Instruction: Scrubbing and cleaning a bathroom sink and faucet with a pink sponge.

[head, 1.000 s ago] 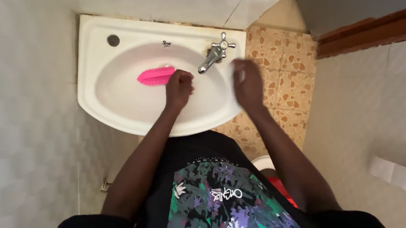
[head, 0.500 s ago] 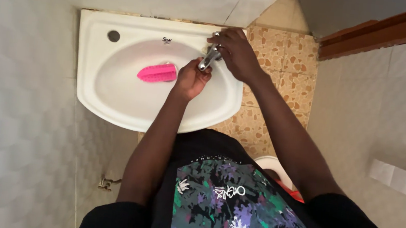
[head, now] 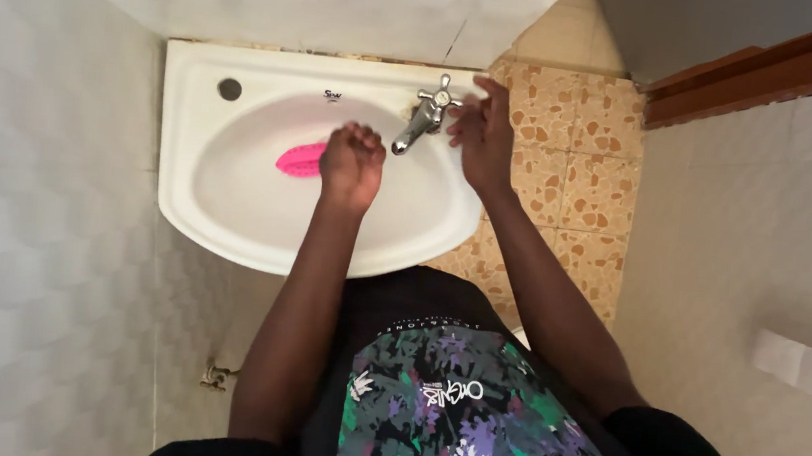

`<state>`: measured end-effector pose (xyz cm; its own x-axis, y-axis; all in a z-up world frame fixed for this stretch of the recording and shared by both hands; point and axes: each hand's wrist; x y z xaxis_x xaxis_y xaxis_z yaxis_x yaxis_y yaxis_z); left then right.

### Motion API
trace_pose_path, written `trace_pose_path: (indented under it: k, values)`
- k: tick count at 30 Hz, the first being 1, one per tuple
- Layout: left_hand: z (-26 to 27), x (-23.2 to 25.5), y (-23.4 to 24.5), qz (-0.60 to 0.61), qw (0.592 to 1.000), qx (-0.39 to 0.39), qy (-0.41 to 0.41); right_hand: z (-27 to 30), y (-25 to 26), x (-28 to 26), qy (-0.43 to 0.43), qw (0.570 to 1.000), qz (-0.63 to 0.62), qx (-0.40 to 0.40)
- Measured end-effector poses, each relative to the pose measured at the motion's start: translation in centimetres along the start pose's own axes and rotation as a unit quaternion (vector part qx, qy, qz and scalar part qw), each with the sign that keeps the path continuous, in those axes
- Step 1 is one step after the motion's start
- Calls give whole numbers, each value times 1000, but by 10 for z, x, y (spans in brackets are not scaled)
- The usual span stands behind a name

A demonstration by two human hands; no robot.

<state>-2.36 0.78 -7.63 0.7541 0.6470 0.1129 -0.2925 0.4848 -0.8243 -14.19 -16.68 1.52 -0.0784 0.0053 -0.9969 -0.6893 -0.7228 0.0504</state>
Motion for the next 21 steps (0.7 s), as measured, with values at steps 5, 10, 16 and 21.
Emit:
trace_pose_path:
  k: [5, 10, 16, 21]
  values:
    - [3, -30, -111, -58, 989, -60, -124, -10, 4, 31, 132, 982, 134, -8]
    - [-26, -90, -154, -162, 933, -135, -291, -10, -5, 6, 238, 886, 398, 2]
    - [-12, -61, -129, -449, 793, -229, -342, -10, 5, -9, 192, 905, 376, 54]
    - [26, -2, -112, -696, 555, -165, -426, -13, 32, -7, 305, 816, 491, -7]
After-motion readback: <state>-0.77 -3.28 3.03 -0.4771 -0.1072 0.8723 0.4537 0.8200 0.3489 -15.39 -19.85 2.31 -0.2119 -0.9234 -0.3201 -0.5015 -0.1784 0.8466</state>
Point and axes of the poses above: each hand's wrist, its own z-axis away from the middle knuckle, its own y-axis out of the back of the hand, x = y × z, and after that the axes turned 4 degrees about z, right-handed
